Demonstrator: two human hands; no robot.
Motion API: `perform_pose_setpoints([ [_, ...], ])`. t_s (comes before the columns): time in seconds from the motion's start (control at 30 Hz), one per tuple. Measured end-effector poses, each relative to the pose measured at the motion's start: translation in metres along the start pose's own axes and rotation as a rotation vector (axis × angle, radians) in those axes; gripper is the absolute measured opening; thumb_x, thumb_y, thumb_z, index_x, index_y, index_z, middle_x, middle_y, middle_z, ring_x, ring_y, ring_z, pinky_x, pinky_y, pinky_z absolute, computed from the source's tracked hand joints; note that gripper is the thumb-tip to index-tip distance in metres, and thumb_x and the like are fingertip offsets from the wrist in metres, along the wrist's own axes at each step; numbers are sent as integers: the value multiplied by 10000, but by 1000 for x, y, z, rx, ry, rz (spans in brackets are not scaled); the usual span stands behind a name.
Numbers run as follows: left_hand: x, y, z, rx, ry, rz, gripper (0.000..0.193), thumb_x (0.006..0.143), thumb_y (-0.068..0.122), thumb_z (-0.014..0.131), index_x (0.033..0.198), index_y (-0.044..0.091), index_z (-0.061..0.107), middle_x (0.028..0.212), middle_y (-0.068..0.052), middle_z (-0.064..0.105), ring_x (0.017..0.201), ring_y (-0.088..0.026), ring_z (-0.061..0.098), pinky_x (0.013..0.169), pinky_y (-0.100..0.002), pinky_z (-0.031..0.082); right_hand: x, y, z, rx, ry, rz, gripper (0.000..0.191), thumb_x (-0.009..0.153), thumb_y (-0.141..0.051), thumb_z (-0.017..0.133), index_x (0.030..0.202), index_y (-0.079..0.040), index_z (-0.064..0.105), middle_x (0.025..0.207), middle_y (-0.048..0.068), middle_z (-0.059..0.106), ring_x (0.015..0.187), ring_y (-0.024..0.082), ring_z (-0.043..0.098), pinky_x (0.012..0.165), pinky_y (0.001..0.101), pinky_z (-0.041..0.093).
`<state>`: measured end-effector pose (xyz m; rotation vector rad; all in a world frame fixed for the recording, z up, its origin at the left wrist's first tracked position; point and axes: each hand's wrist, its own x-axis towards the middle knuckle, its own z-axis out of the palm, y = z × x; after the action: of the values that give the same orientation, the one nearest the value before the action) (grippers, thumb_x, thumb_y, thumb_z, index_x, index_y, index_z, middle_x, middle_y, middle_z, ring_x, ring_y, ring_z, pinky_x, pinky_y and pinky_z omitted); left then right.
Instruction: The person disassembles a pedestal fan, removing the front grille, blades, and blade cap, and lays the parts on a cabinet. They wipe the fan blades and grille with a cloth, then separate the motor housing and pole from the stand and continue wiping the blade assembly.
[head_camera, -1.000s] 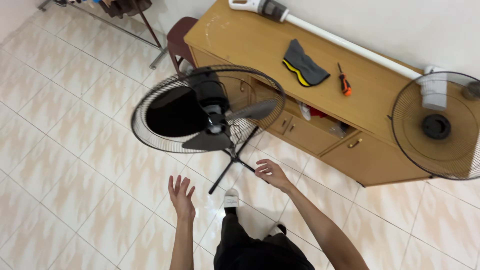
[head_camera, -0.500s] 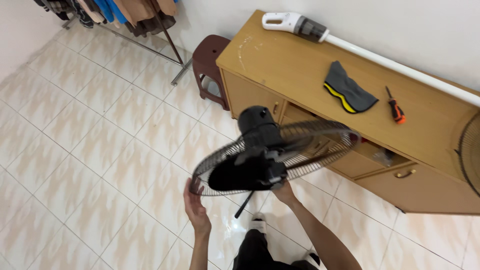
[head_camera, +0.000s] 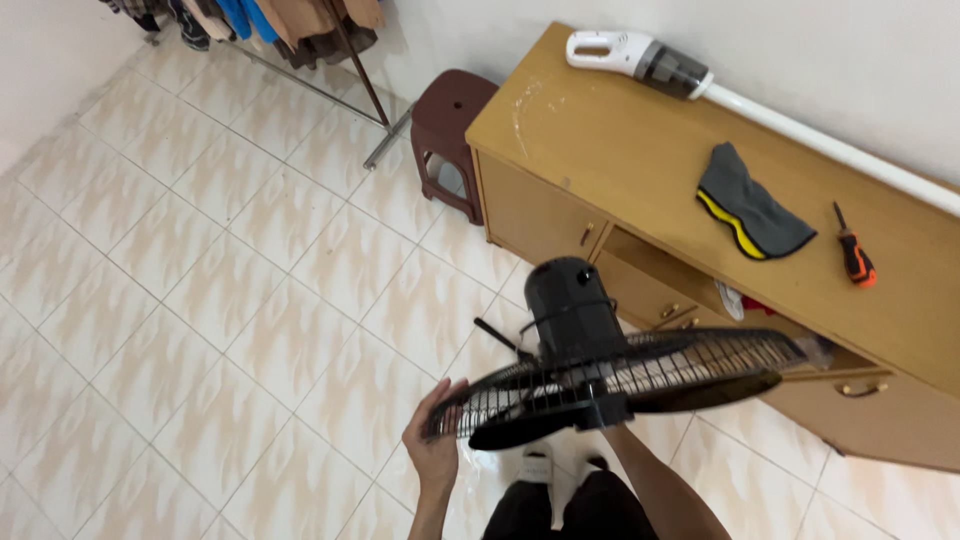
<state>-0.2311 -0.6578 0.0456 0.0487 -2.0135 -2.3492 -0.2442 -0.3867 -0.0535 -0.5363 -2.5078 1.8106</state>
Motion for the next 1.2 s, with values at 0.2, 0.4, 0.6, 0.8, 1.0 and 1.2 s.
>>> perform_pose_setpoints([
  [0.2, 23, 2, 2, 150, 86, -2, 188, 914, -93, 642, 1027, -79, 791, 985, -169, 827, 877, -184, 749, 820, -269, 577, 15, 10, -2, 3, -70, 34, 774, 805, -210, 846, 1415, -83, 386, 1334, 84, 587, 1123, 231, 632, 929, 380, 536],
  [0.4, 52, 7, 9, 152, 143, 25, 229, 841, -109, 627, 978, -72, 807, 934, -146, 835, 856, -188, 790, 831, -272, 603, 41, 15, -5, 3, -156, 76, 753, 805, -208, 843, 1400, -79, 400, 1320, 86, 593, 1116, 234, 634, 925, 382, 537],
  [0.6, 86, 10, 10, 139, 260, 87, 149, 865, -85, 673, 953, -77, 793, 914, -157, 830, 852, -200, 784, 815, -279, 595, 83, -1, 4, 3, -264, 94, 732, 805, -206, 841, 1384, -76, 413, 1307, 89, 599, 1108, 237, 636, 920, 384, 538],
  [0.8, 122, 30, -1, 191, 382, 50, 118, 888, -84, 697, 948, -75, 799, 899, -155, 822, 812, -183, 741, 766, -262, 579, 132, -22, 32, -24, -378, 60, 712, 804, -203, 839, 1369, -73, 426, 1294, 91, 605, 1101, 241, 639, 915, 386, 538],
  [1.0, 171, 70, -27, 118, 361, 131, 144, 855, -82, 687, 954, -76, 791, 911, -150, 825, 848, -187, 786, 809, -260, 605, 174, -55, 73, -64, -448, 24, 691, 804, -201, 837, 1354, -69, 440, 1281, 94, 611, 1094, 244, 641, 911, 388, 539],
  [1.2, 234, 101, -75, 66, 294, 143, 144, 874, -87, 682, 967, -77, 790, 918, -152, 825, 828, -183, 784, 781, -258, 606, 200, -93, 128, -59, -358, 24, 670, 804, -199, 834, 1339, -66, 453, 1268, 97, 617, 1086, 247, 643, 906, 390, 540],
])
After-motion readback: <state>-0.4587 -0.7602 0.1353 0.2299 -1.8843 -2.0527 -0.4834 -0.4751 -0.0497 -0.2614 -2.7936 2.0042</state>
